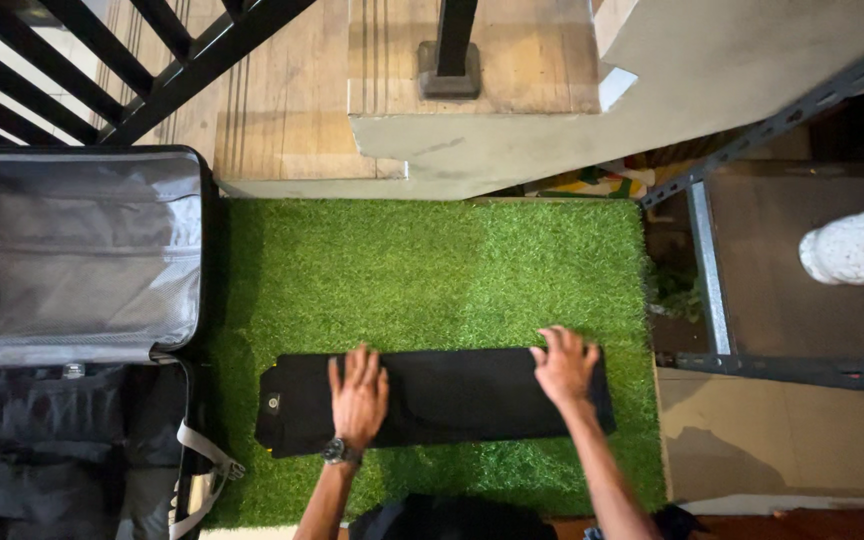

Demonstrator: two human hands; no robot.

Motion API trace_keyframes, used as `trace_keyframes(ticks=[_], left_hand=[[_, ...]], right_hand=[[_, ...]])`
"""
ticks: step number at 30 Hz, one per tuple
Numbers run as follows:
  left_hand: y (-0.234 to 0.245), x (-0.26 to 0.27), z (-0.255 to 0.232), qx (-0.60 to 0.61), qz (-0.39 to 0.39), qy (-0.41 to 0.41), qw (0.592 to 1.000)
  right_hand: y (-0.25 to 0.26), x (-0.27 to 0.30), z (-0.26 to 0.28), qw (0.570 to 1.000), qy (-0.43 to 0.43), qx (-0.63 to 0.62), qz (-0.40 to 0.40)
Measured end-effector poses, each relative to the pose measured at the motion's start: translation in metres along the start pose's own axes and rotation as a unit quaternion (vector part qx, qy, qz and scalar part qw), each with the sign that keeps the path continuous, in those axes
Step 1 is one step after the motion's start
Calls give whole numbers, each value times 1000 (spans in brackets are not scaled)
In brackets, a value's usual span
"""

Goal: The person folds a black polo shirt and a black graphic t-shirt on a green mat by hand and then packs them into a suitcase.

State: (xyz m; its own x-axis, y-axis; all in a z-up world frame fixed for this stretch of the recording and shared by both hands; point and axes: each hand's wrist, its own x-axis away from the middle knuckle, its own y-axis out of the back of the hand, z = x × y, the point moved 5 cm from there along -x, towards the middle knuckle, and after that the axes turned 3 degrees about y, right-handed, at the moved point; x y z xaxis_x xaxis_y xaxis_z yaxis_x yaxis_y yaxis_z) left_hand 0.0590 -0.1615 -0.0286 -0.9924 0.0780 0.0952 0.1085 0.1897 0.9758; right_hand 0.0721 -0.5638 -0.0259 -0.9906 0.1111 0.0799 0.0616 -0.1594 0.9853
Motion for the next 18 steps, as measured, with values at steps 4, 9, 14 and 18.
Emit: trace_keyframes(ticks=[4, 9, 14, 18], left_hand=[[3, 16, -39, 24, -17, -76, 997], [6, -1, -54, -4, 39, -15, 999], [-4, 14, -96, -14, -23, -117, 993], [3, 24, -96, 45, -31, -123, 991]], right_hand=[[0, 32, 98, 985, 125, -103, -52], [-24, 68, 171, 964, 226, -136, -31], [-53, 73, 163, 978, 198, -63, -6], [-41, 66, 85, 984, 141, 35, -101]])
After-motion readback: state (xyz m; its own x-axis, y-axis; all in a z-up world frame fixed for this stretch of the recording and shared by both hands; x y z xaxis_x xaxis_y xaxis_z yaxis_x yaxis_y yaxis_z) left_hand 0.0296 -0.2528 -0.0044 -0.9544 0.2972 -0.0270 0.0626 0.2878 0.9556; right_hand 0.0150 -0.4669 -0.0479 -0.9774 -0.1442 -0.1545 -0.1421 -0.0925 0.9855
